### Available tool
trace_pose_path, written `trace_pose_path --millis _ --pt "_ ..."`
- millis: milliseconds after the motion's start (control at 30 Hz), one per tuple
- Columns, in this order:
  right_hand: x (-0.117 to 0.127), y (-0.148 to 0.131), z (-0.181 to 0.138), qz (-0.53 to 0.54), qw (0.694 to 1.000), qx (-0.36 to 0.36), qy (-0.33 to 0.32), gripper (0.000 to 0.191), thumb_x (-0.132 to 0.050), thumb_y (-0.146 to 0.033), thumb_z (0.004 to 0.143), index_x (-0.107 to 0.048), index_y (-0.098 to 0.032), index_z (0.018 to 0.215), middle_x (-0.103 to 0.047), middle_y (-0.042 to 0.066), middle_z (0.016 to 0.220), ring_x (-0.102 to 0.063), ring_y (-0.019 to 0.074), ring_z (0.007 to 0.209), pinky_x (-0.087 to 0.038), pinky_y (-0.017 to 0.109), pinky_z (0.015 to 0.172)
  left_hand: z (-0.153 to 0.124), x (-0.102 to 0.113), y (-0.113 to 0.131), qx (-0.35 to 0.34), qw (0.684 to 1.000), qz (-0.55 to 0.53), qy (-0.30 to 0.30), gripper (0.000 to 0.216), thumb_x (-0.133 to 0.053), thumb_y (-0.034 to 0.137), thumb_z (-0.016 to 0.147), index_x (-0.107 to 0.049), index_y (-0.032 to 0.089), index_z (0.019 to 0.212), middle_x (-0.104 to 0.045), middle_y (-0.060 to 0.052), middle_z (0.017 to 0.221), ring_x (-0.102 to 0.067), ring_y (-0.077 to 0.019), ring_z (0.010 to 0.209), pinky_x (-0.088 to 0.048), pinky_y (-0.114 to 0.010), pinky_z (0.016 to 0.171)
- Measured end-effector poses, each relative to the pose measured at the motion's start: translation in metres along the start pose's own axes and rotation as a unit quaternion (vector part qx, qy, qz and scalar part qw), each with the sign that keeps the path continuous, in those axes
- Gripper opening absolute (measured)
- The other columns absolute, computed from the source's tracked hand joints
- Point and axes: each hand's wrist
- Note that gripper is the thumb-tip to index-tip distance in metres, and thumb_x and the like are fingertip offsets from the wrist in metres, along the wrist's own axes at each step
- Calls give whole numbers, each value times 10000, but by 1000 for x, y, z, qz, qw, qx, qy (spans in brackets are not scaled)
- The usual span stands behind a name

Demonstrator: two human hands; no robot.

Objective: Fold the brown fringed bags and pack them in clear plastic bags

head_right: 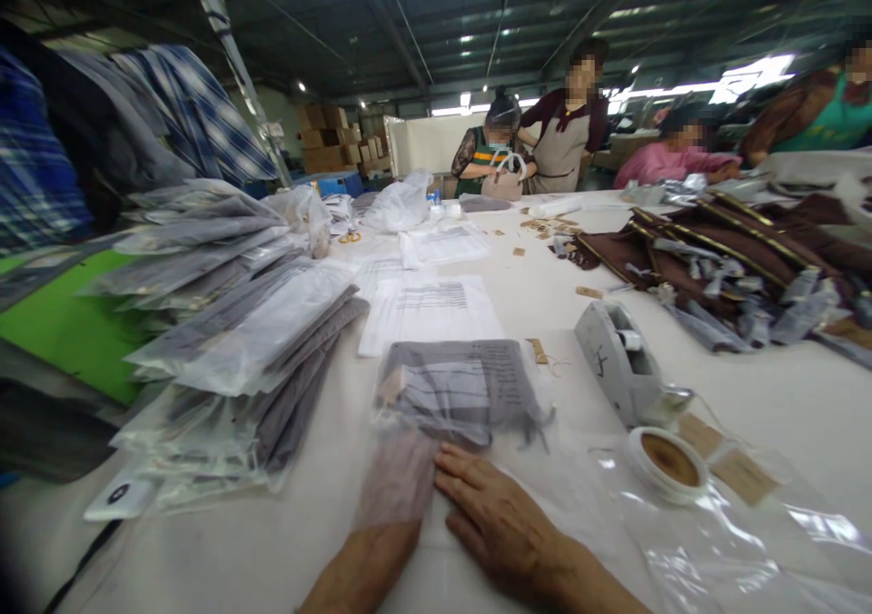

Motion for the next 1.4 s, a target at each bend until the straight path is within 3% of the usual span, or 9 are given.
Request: trace_pose_path --millis 167,367,467,567,867,1000,1133,1300,1400 --pt "9 3 0 63 998 -16 -9 373 -510 -370 971 -612 -188 1281 -464 131 1496 -328 265 1437 -323 490 1167 -2 13 3 40 999 28 6 465 -458 278 959 -460 196 1417 -646 -95 1280 -597 -245 1164 -445 -400 1038" --pt "8 4 4 67 997 -32 -4 527 -536 -425 958 -480 -199 1431 -495 147 1468 -451 262 1354 -388 475 1119 -30 44 -7 -5 998 -47 29 285 -356 217 1004 -619 207 1111 -730 -30 927 -678 -142 792 -522 -234 736" --pt "11 -1 10 53 998 -12 -23 558 -578 -483 927 -516 -199 1403 -534 148 1433 -466 285 1331 -381 511 1111 -18 55 -10 -28 999 -29 3 305 -403 229 990 -571 213 1244 -699 -60 1144 -647 -198 1042 -501 -320 897" --pt "15 -4 13 52 998 -16 -34 639 -602 -554 893 -510 -186 1407 -532 166 1429 -473 297 1321 -393 519 1097 1 46 -4 -75 996 12 -41 383 -450 276 973 -518 148 1328 -646 -93 1279 -580 -256 1189 -455 -390 990" --pt "12 -15 19 23 996 -51 -66 1020 -734 -730 654 -487 -87 1406 -510 250 1416 -470 377 1310 -382 567 1090 31 25 9 -15 994 19 -110 205 -610 141 891 -601 144 1095 -689 -56 1006 -637 -225 856 -511 -343 734" --pt "2 -18 24 -9 996 -86 -14 708 -767 -379 754 -521 -105 1358 -561 211 1371 -523 339 1255 -424 528 1061 39 41 -10 -5 992 3 -125 116 -555 76 898 -592 185 911 -658 -24 869 -611 -210 793 -484 -329 701" --pt "-4 -22 24 -48 993 -106 18 295 -492 -30 848 -667 -145 1056 -689 121 1155 -639 225 1053 -506 354 941 34 54 -26 -14 992 -8 -128 97 -570 110 888 -591 197 850 -652 -30 905 -599 -231 886 -477 -369 795" --pt "0 -32 27 -56 992 -110 -11 223 -481 -29 871 -657 -166 874 -706 45 953 -658 175 902 -507 264 821 31 45 -27 -38 992 -9 -119 320 -529 129 917 -552 185 1232 -656 -69 1113 -590 -239 1025 -459 -391 906" --pt "3 -32 28 -74 989 -122 -32 220 -496 -39 866 -653 -188 828 -709 24 896 -667 166 846 -502 239 752 42 37 -28 -1 981 -22 -193 252 -496 61 896 -618 182 1080 -667 -55 940 -608 -249 907 -489 -394 826"
Point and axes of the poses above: each hand's wrist, its own z-axis towards the middle knuckle, its own x-axis out of the back of the hand, y = z × x
